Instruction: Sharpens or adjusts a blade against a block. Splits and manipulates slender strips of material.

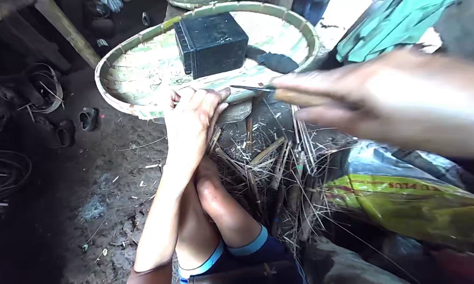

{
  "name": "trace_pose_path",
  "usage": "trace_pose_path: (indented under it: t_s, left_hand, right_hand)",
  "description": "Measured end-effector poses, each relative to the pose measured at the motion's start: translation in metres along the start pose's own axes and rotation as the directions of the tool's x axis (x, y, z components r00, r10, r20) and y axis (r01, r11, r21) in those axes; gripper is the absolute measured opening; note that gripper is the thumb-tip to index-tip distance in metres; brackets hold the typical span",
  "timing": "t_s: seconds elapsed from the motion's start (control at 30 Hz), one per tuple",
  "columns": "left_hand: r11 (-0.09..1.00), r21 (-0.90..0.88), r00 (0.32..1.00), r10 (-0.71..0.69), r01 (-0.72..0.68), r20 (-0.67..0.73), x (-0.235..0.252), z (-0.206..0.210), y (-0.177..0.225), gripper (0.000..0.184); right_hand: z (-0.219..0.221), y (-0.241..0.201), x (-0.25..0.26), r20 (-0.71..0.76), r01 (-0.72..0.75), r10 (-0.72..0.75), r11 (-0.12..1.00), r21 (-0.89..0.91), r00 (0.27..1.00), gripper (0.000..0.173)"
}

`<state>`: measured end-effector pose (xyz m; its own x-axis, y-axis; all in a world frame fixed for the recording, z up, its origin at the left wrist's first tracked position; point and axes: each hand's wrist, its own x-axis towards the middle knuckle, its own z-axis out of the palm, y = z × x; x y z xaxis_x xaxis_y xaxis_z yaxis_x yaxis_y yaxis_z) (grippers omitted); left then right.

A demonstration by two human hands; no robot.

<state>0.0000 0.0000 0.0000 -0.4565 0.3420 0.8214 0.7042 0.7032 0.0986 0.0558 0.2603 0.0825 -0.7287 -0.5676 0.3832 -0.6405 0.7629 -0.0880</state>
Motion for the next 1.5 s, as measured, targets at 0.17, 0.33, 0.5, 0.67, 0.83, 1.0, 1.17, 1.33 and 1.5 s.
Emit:
trace_pose_path:
  t_s: [0.17,0.33,0.5,0.67,0.83,1.0,1.17,1.33,1.5]
  left_hand:
    - [1.000,-0.001,0.992,-0.023,0.023,0.121,0.005,-0.011,-0.001,0.022]
    - [0.994,-0.109,0.901,0.045,0.003,0.432,0.040,-0.043,-0.003,0.024]
    - [0.982,-0.082,0.743,0.184,-0.172,0.643,0.079,-0.055,-0.004,0.016]
    - [0.952,-0.116,0.747,0.296,-0.284,0.596,0.084,-0.045,-0.019,0.023]
    - [0.899,0.001,0.754,0.366,-0.437,0.545,0.082,-0.040,-0.017,0.020]
    - [0.948,-0.142,0.715,0.308,-0.284,0.627,0.084,-0.047,-0.026,0.027]
    - [0.945,-0.188,0.692,0.324,-0.267,0.645,0.090,-0.046,-0.029,0.029]
    - [0.885,-0.072,0.697,0.410,-0.460,0.589,0.093,-0.043,-0.012,0.025]
    - [0.810,0.014,0.691,0.490,-0.586,0.532,0.094,-0.035,-0.011,0.028]
  right_hand:
    - [0.008,-0.014,-0.072,0.010,-0.483,0.559,0.707,0.517,0.829,0.053]
    - [0.249,-0.027,-0.190,0.653,-0.876,0.595,0.215,0.431,0.467,0.038]
    - [0.288,-0.059,-0.200,0.805,-0.973,0.553,0.192,0.128,0.215,0.042]
    - [0.230,0.003,-0.158,0.615,-0.899,0.658,0.358,0.252,0.435,0.040]
    - [0.146,0.051,-0.113,0.113,-0.648,0.668,0.645,0.404,0.735,0.036]
    - [0.060,0.061,-0.042,-0.298,-0.400,0.475,0.873,0.280,0.828,0.039]
    - [0.042,0.100,0.067,-0.064,-0.426,0.437,0.895,0.132,0.897,0.035]
    - [0.061,0.115,0.134,0.453,-0.492,0.488,0.862,-0.119,0.746,0.043]
    - [0.062,0.103,0.140,0.539,-0.460,0.451,0.878,-0.128,0.712,0.056]
